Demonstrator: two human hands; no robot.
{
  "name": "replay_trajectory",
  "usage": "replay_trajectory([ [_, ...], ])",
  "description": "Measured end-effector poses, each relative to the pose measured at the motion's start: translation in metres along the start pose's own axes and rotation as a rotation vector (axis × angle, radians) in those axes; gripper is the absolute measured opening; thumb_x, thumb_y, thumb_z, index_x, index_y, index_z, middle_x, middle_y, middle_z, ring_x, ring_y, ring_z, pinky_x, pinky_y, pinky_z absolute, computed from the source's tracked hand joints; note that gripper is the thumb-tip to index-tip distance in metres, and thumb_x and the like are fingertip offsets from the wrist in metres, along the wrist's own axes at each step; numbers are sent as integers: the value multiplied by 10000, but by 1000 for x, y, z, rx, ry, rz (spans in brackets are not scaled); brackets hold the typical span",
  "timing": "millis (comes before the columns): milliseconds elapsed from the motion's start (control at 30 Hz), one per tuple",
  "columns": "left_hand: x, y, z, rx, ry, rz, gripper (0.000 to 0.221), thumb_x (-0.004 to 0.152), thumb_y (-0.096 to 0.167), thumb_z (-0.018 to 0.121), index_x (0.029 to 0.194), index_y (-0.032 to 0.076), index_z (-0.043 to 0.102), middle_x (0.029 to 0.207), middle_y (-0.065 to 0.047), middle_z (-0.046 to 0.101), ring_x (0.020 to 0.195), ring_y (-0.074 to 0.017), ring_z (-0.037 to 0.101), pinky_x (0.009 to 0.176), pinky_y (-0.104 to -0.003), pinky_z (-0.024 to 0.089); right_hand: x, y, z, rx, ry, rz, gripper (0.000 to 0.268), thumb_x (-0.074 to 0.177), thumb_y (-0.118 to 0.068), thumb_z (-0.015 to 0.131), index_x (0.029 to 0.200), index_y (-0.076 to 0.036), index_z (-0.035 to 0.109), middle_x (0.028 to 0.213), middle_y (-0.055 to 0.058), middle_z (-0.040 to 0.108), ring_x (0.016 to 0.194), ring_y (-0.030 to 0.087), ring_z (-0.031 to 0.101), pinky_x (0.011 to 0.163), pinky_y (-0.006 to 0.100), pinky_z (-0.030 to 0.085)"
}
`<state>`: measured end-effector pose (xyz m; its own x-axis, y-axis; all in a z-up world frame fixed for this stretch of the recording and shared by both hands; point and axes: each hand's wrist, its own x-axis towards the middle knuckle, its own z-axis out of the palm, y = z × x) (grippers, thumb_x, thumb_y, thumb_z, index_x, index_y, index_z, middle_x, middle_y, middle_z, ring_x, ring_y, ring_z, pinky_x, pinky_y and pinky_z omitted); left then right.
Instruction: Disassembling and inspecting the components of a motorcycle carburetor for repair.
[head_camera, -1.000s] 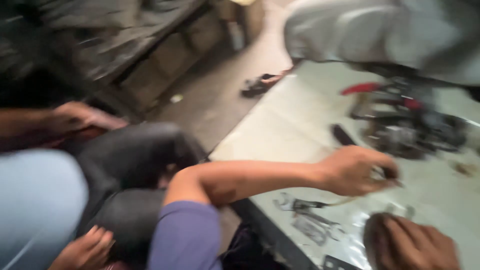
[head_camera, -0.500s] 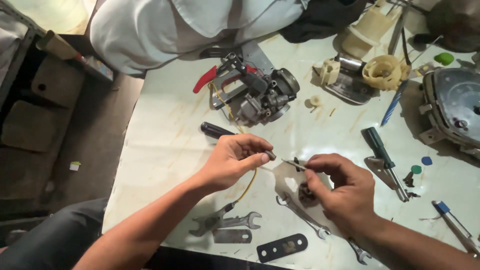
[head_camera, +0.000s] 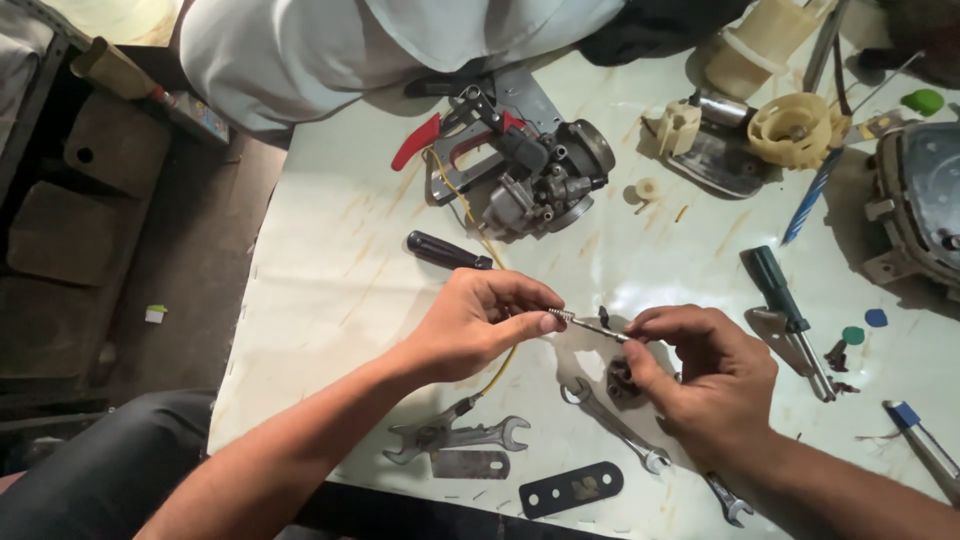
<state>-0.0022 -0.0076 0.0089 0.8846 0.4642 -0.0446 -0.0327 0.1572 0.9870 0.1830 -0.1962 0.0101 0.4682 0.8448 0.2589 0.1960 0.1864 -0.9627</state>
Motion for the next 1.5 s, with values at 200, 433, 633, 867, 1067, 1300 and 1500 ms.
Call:
replay_trajectory([
  [200, -1, -5, 0, 35, -16, 11, 262, 935, 96, 754, 1128, -80, 731, 977, -92, 774, 904, -101, 712, 804, -245, 587, 0, 2, 0, -2, 0, -37, 247, 867, 110, 726, 1084, 39, 633, 1124, 151, 706, 1046, 181, 708, 958, 328, 604],
  [433, -1, -2, 0, -38, -11, 15, 244, 934, 92, 743, 1119, -66, 726, 987, -84, 788, 921, -100, 740, 840, -248, 611, 1, 0, 0, -11, -25, -65, 239, 868, 119, 723, 1079, 40, 644, 1116, 152, 707, 1039, 182, 708, 946, 326, 603],
  [633, -5, 7, 1, 121, 22, 36, 243, 926, 127, 756, 1103, -40, 748, 947, -58, 782, 854, -57, 705, 758, -219, 588, 2, -2, 2, -76, -64, -153, 232, 881, 122, 723, 1077, 24, 647, 1106, 139, 715, 1040, 174, 710, 945, 310, 590],
  [867, -11, 18, 7, 261, 21, 127, 188, 897, 132, 786, 1024, -7, 780, 812, -23, 759, 660, -17, 604, 582, -202, 485, 2, -5, 2, -10, -21, -28, 233, 881, 135, 704, 1074, 25, 630, 1142, 156, 696, 1081, 187, 694, 972, 329, 586],
  [1067, -16, 21, 14, 493, 100, 483, 133, 862, 85, 814, 987, 54, 782, 809, -27, 754, 610, -58, 614, 543, -226, 479, 1, -6, 1, 21, -37, -52, 249, 886, 151, 701, 1078, 16, 615, 1152, 162, 692, 1096, 197, 686, 978, 338, 577],
  [1300, -20, 25, 20, 712, 100, 653, 150, 834, 86, 827, 964, 117, 759, 798, -15, 730, 631, -157, 652, 592, -288, 516, 0, -6, -1, -37, -170, -227, 294, 860, 164, 720, 1098, 13, 633, 1097, 170, 710, 1053, 222, 710, 877, 327, 620],
  [1500, -21, 16, 24, 631, 25, 591, 138, 862, 93, 816, 986, 109, 757, 809, -34, 737, 641, -150, 666, 612, -284, 517, 0, -7, 1, -101, -251, -322, 324, 822, 138, 777, 1090, 13, 645, 1051, 160, 730, 1013, 226, 745, 839, 312, 631],
])
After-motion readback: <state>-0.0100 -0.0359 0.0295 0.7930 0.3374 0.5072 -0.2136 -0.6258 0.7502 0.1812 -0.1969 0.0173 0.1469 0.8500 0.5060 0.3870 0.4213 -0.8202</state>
